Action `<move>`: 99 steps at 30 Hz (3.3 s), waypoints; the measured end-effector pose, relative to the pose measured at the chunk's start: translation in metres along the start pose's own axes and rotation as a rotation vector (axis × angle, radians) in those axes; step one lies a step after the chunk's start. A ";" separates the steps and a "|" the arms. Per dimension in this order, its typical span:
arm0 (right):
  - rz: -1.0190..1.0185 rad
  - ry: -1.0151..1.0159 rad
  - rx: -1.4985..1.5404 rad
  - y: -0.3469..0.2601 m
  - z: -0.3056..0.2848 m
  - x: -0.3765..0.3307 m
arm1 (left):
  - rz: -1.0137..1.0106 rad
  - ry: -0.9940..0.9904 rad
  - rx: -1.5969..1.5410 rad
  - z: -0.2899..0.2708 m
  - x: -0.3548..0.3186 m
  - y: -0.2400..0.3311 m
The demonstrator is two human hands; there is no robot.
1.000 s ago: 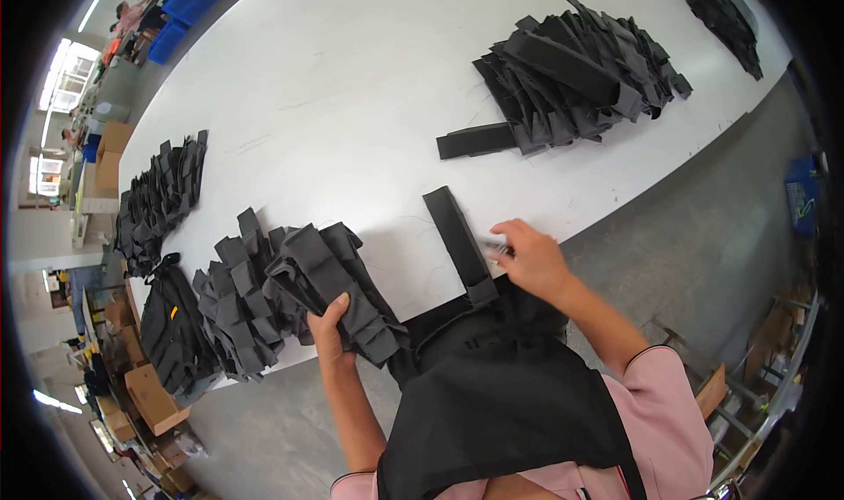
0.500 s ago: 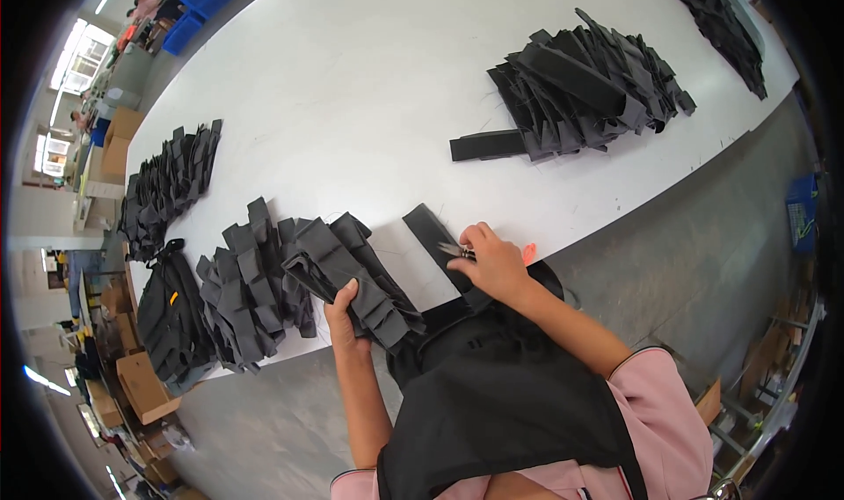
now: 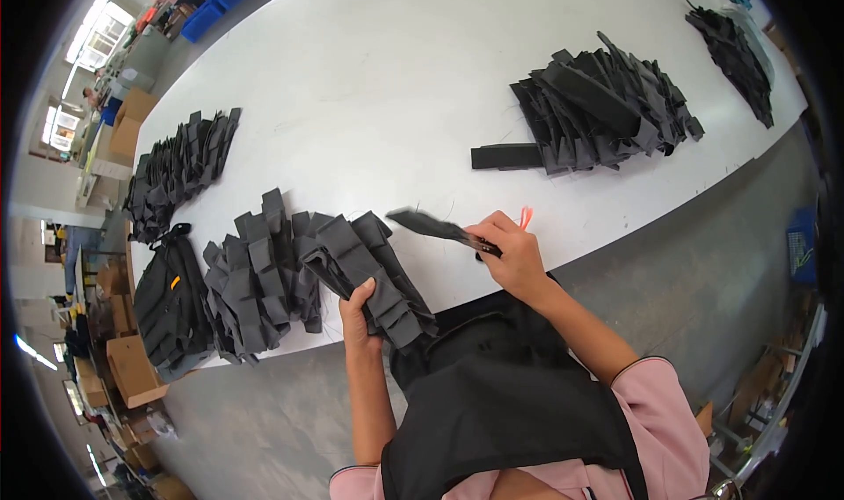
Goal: Sorting, stacking, and trimming threads from black fabric straps in a manufacturing workshop.
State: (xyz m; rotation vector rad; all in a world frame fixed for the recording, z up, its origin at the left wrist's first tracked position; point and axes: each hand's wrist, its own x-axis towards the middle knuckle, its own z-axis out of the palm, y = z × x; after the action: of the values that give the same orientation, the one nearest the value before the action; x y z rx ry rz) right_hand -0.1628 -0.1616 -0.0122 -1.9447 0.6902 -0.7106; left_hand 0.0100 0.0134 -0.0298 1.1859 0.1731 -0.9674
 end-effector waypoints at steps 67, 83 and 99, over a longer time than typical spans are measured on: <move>0.581 0.723 -0.698 0.246 -0.460 0.107 | 0.219 -0.124 0.776 0.303 0.114 -0.102; 0.395 0.265 -0.384 0.284 -0.382 0.136 | 0.544 -0.251 1.194 0.314 0.127 -0.128; 0.120 0.493 -0.370 0.117 -0.339 0.058 | 1.710 -0.381 -0.018 0.225 -0.096 0.120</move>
State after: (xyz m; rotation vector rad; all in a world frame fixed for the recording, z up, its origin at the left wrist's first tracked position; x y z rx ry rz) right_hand -0.3874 -0.4440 0.0329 -2.0463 1.3057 -1.0601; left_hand -0.0432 -0.1174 0.2029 0.6922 -1.0027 0.3624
